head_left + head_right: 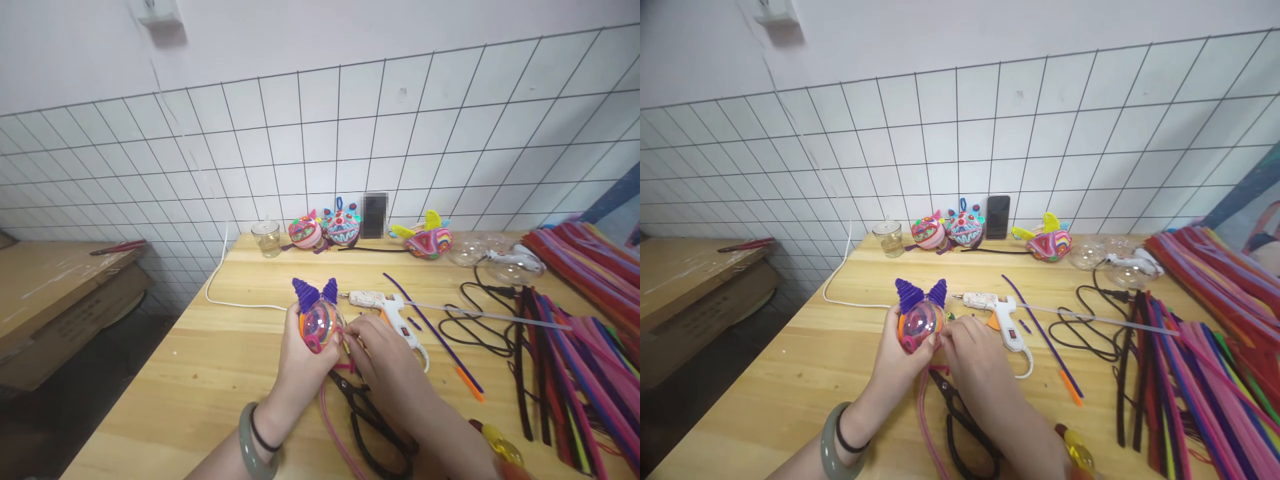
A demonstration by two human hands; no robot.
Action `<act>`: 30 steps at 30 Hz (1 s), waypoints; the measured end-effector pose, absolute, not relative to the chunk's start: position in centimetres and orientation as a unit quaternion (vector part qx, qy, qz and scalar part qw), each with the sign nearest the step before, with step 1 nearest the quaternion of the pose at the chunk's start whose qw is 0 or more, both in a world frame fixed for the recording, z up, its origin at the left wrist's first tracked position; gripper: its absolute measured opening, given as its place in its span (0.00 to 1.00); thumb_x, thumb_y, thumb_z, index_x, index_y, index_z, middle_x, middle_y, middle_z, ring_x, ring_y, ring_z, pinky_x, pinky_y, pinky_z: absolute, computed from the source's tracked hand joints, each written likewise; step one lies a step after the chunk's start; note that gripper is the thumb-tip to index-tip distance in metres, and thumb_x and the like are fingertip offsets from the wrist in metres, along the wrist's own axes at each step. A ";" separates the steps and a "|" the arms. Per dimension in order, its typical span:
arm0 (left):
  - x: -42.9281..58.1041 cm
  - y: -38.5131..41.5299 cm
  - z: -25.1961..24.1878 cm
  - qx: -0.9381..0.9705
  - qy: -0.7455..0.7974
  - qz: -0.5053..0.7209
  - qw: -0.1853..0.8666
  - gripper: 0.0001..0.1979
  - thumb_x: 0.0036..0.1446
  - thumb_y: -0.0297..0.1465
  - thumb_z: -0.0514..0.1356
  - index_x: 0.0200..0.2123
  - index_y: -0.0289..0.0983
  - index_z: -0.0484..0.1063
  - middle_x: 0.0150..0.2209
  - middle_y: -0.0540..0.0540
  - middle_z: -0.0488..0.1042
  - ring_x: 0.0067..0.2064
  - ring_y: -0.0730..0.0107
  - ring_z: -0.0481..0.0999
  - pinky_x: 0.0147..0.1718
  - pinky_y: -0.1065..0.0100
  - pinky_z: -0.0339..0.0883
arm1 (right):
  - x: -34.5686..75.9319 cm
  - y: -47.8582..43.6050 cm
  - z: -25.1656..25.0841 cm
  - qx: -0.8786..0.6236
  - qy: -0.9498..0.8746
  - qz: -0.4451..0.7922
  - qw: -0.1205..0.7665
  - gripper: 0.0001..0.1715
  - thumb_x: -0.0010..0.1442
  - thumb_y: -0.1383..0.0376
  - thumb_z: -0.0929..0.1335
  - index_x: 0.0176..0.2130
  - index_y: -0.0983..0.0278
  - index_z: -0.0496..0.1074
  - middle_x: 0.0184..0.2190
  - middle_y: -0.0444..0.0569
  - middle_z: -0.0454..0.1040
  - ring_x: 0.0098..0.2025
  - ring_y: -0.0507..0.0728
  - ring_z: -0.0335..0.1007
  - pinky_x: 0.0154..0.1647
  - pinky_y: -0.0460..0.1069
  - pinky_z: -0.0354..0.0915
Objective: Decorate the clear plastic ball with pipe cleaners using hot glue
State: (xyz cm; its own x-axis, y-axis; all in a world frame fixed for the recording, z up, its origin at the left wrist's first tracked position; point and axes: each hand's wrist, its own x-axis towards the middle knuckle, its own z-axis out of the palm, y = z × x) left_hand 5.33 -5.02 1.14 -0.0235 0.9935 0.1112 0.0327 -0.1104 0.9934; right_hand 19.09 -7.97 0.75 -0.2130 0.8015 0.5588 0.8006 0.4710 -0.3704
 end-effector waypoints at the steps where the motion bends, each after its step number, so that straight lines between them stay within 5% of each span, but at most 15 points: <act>1: 5.3 -5.0 1.0 0.535 0.488 0.525 0.447 0.27 0.40 0.27 0.65 0.46 0.38 0.60 0.39 0.45 0.72 0.40 0.62 0.75 0.41 0.62 0.68 | 19.0 -8.0 0.9 -0.525 -0.769 0.025 0.364 0.10 0.64 0.70 0.61 0.33 0.62 0.67 0.30 0.50 0.73 0.32 0.57 0.70 0.31 0.51 0.66; 16: 4.9 -5.3 -0.4 0.579 0.498 0.555 0.331 0.34 0.41 0.29 0.69 0.53 0.40 0.61 0.49 0.39 0.69 0.52 0.53 0.70 0.52 0.56 0.61 | 18.1 -7.7 0.4 -0.541 -0.587 0.364 0.480 0.13 0.60 0.61 0.63 0.27 0.63 0.71 0.22 0.44 0.70 0.24 0.53 0.65 0.24 0.46 0.63; 24: 5.1 -5.0 0.7 0.533 0.507 0.552 0.391 0.31 0.40 0.28 0.67 0.48 0.39 0.60 0.42 0.44 0.72 0.42 0.60 0.75 0.43 0.61 0.68 | 18.3 -7.5 0.9 -0.473 -0.474 0.516 0.534 0.18 0.51 0.50 0.72 0.29 0.63 0.73 0.22 0.44 0.76 0.26 0.54 0.74 0.30 0.48 0.71; 30: 5.2 -5.0 1.2 0.503 0.508 0.562 0.416 0.30 0.38 0.28 0.67 0.46 0.40 0.60 0.39 0.46 0.73 0.39 0.62 0.76 0.41 0.63 0.68 | 18.2 -7.2 0.8 -0.441 -0.384 0.595 0.551 0.23 0.41 0.52 0.78 0.28 0.64 0.70 0.20 0.43 0.76 0.24 0.52 0.75 0.31 0.48 0.72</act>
State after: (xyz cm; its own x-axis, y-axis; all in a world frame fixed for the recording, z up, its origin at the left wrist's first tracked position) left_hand 5.19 -4.96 1.16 -0.1475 0.9786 0.1433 0.0432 -0.1384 0.9894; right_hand 18.19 -7.20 0.78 -0.0037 0.9948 -0.1014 -0.3182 -0.0973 -0.9430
